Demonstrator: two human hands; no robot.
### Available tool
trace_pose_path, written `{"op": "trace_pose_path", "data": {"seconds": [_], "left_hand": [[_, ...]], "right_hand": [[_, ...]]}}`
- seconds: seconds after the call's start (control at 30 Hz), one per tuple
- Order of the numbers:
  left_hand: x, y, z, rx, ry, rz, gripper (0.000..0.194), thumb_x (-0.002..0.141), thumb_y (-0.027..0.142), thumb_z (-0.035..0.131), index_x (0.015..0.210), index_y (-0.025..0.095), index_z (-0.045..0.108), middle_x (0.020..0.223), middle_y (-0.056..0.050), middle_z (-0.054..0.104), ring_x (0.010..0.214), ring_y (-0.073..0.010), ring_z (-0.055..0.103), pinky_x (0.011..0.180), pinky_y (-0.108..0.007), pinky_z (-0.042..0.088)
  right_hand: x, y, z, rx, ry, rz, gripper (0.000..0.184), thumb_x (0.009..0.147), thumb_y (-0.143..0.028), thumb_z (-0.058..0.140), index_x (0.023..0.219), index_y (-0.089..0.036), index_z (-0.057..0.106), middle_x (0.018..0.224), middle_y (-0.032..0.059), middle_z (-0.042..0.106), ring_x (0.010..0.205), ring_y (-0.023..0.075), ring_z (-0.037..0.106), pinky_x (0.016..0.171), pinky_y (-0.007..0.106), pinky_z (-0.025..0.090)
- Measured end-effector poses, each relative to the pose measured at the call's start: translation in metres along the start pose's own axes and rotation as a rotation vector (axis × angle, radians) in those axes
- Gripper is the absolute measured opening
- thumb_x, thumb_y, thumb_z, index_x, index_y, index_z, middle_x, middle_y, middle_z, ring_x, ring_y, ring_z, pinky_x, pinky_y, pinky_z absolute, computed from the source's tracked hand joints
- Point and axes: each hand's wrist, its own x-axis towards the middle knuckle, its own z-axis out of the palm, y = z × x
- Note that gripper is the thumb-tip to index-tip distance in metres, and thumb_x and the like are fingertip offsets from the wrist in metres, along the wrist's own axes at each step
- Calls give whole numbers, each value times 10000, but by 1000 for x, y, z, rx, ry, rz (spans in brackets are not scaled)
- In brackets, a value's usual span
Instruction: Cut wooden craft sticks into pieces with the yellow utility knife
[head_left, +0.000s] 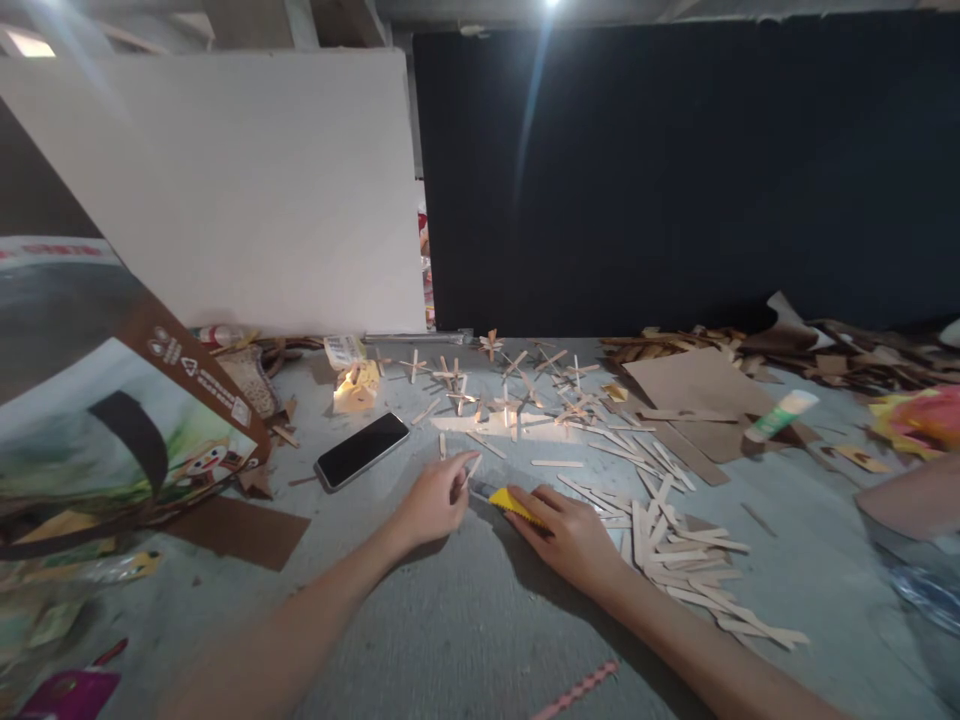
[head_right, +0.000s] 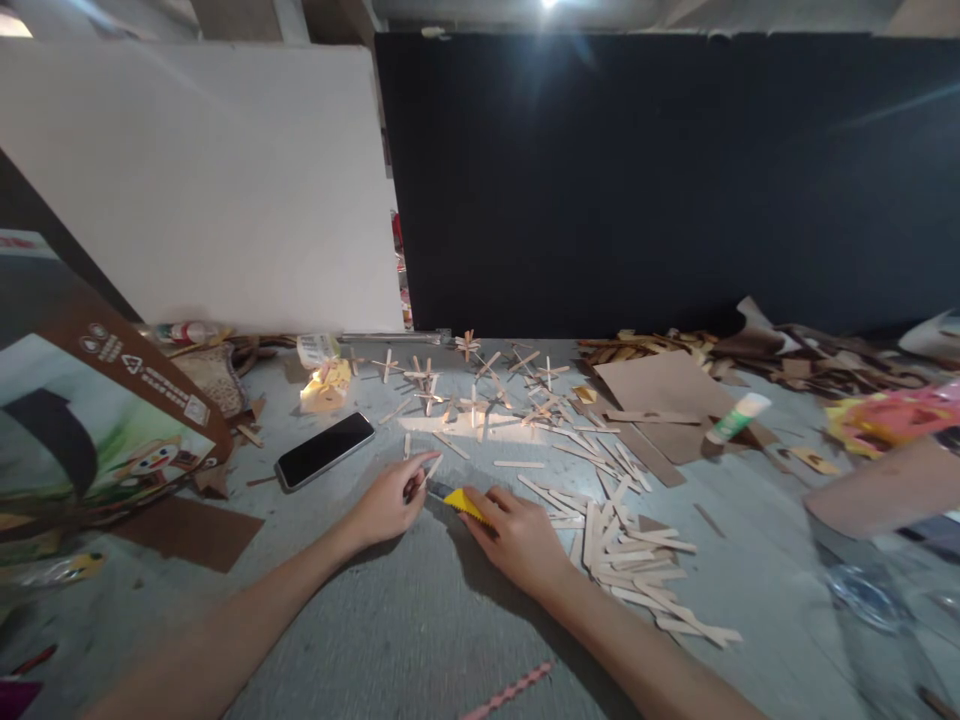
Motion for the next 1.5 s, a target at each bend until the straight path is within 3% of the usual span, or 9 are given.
{"op": "trace_pose_path", "data": {"seconds": [0.5, 0.9, 1.1, 1.5], "left_hand": [[0, 2, -1, 3, -4, 3, 534, 830, 138, 531, 1362, 164, 574, 759, -7, 589, 728, -162, 517, 790, -300, 442], [0, 9, -4, 133, -43, 19, 448, 850, 150, 510, 1265, 174, 677, 827, -78, 649, 834, -225, 561, 874, -369, 454], [0, 7, -2, 220, -61, 42, 522, 860, 130, 483, 1361, 163, 625, 849, -98, 648, 842, -248, 577, 867, -388, 451], [0, 12, -4, 193, -58, 36, 488, 855, 127, 485, 1307, 173, 665, 838, -95, 668, 831, -245, 590, 915, -413, 443]], "right_hand": [[-1, -1, 2, -20, 0, 0, 299, 1031, -381, 483, 1210, -237, 675, 825, 54, 701, 640, 151, 654, 581, 254, 490], [0, 0, -1, -31, -42, -24, 317, 1043, -384, 445, 1196, -226, 675, 808, 53, 690, 614, 150, 643, 525, 252, 440], [1, -1, -2, -19, -73, -2, 348, 1050, -407, 415, 1187, -230, 681, 788, 48, 676, 587, 140, 620, 511, 251, 420], [2, -2, -2, -21, -80, 1, 379, 1058, -414, 388, 1168, -222, 696, 768, 50, 668, 579, 139, 612, 509, 251, 408]]}}
